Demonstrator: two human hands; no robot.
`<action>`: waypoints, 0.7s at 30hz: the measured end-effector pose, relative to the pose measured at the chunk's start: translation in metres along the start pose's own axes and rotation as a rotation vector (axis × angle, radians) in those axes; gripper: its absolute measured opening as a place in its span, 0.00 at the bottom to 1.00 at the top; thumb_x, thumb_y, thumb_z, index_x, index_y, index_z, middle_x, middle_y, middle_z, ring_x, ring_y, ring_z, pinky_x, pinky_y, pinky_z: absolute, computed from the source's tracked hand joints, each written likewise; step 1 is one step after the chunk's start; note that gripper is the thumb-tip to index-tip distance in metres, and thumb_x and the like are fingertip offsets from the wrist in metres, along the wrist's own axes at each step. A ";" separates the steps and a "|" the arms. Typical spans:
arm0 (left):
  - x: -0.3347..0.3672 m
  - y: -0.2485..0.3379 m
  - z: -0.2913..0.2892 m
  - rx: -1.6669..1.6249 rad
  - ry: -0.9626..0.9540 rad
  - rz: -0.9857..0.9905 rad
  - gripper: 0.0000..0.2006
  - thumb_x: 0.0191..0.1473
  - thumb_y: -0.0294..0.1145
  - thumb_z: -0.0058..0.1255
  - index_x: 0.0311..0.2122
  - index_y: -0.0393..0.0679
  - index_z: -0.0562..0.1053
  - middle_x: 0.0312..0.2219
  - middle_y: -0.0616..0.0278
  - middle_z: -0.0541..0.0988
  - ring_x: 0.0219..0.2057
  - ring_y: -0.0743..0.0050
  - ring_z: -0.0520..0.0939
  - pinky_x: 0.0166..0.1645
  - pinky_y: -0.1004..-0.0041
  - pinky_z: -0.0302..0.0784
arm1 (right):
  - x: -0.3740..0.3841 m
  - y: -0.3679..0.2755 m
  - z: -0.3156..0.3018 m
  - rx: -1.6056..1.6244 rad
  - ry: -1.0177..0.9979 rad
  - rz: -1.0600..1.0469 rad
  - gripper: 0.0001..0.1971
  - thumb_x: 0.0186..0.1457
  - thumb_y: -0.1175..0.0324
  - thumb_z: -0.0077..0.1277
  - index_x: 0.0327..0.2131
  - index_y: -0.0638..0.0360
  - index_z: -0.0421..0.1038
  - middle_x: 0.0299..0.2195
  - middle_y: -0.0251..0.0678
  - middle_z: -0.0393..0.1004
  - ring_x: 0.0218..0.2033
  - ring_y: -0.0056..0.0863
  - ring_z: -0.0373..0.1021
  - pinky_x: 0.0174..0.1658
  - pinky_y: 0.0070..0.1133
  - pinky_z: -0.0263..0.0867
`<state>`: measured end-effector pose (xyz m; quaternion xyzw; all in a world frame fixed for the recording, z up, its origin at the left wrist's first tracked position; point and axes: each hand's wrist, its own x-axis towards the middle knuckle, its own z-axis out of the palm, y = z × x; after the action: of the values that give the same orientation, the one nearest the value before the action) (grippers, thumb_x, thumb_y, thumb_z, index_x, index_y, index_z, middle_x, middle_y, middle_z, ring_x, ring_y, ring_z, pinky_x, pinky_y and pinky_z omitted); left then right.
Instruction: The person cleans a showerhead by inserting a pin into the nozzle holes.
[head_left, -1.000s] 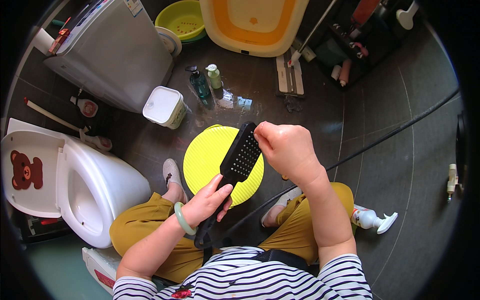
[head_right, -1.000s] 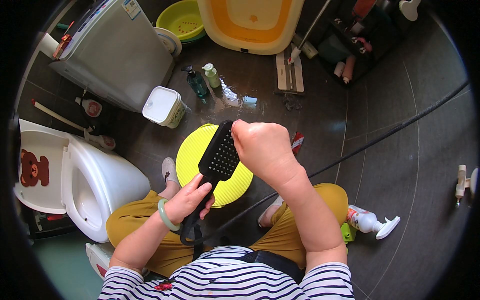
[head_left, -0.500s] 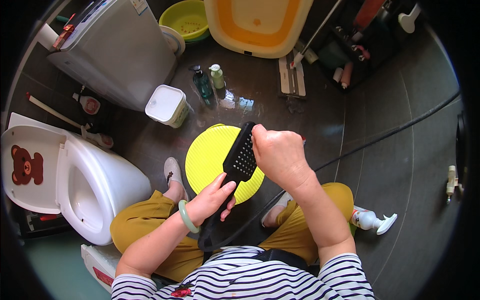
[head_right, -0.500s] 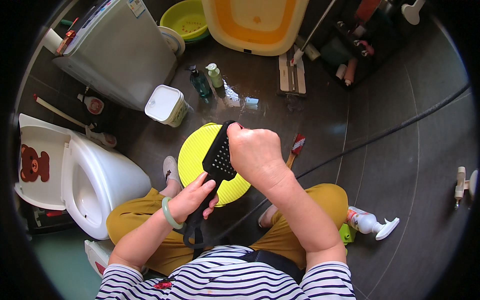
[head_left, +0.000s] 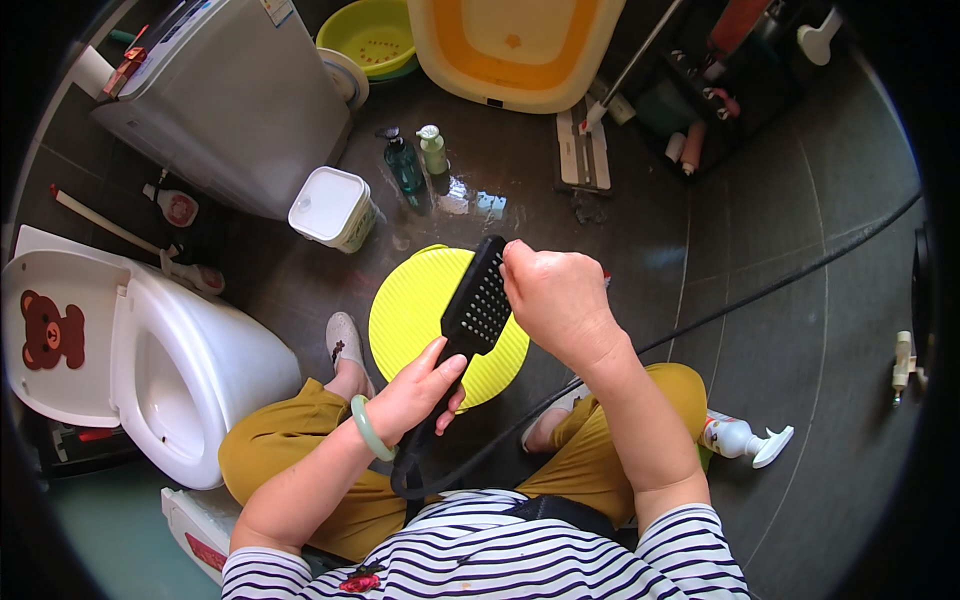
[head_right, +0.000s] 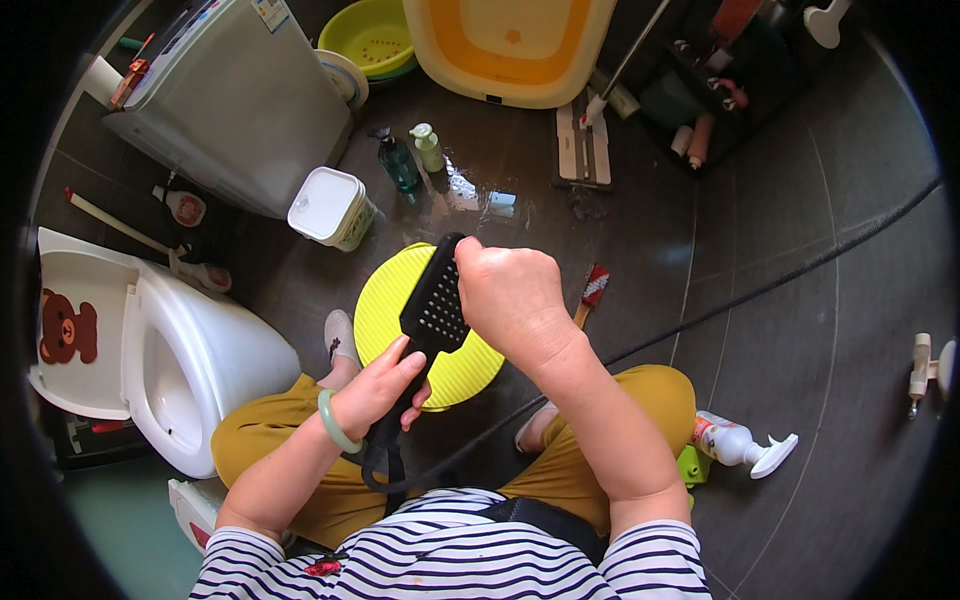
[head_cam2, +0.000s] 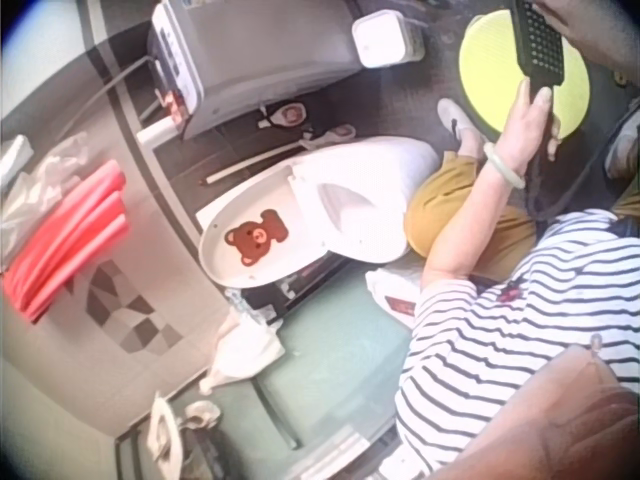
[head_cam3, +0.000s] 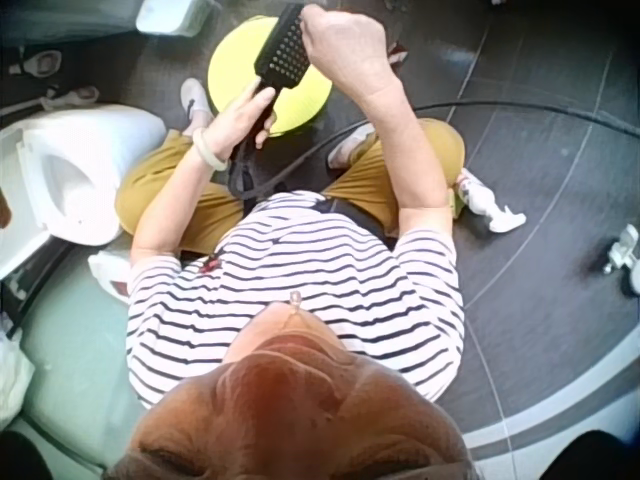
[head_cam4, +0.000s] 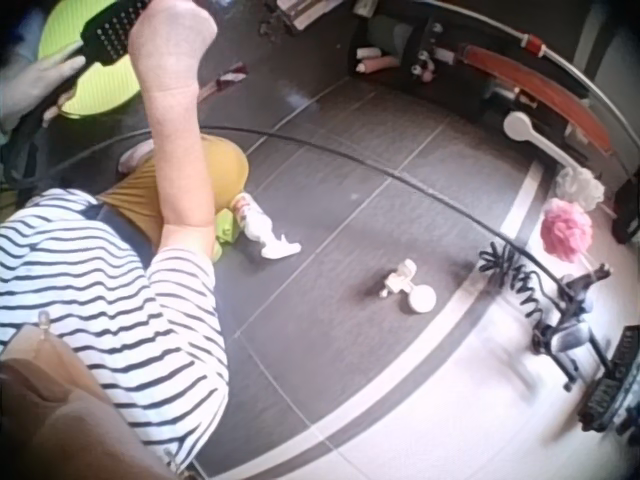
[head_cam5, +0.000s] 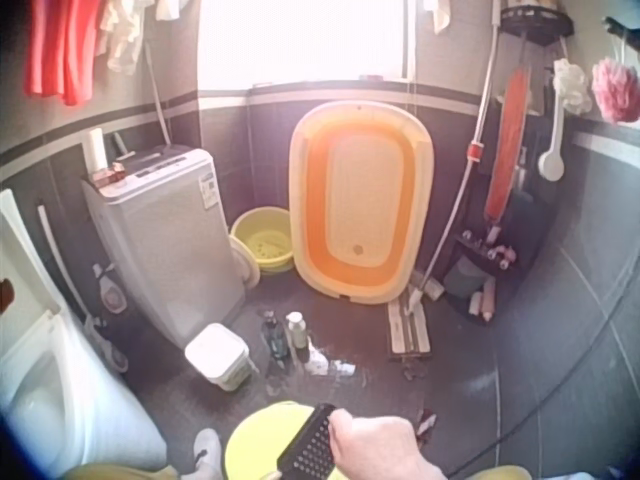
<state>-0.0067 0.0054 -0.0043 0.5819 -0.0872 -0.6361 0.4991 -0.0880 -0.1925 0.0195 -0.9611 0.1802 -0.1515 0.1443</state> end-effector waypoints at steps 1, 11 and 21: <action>0.002 -0.003 -0.001 0.174 0.004 0.016 0.19 0.67 0.41 0.36 0.55 0.41 0.55 0.21 0.62 0.69 0.15 0.76 0.69 0.21 0.78 0.68 | 0.002 -0.004 -0.008 -0.067 -0.088 0.021 0.03 0.48 0.73 0.49 0.25 0.59 0.73 0.22 0.43 0.76 0.27 0.43 0.76 0.31 0.32 0.71; 0.004 -0.001 -0.001 0.027 -0.022 0.108 0.18 0.67 0.43 0.35 0.54 0.44 0.55 0.23 0.61 0.69 0.17 0.76 0.70 0.22 0.77 0.70 | 0.005 0.026 0.004 0.914 -0.225 0.369 0.10 0.55 0.65 0.51 0.30 0.63 0.75 0.16 0.34 0.72 0.17 0.21 0.72 0.24 0.20 0.65; -0.004 0.008 -0.010 -0.166 -0.150 -0.029 0.17 0.66 0.50 0.35 0.52 0.51 0.57 0.23 0.63 0.69 0.16 0.76 0.69 0.24 0.75 0.71 | 0.013 0.027 -0.034 0.716 -0.043 0.229 0.08 0.55 0.67 0.52 0.28 0.61 0.74 0.17 0.37 0.73 0.16 0.26 0.70 0.24 0.23 0.65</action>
<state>0.0053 0.0089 0.0009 0.4905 -0.0626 -0.6902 0.5283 -0.0961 -0.2288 0.0446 -0.8264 0.2190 -0.1676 0.4910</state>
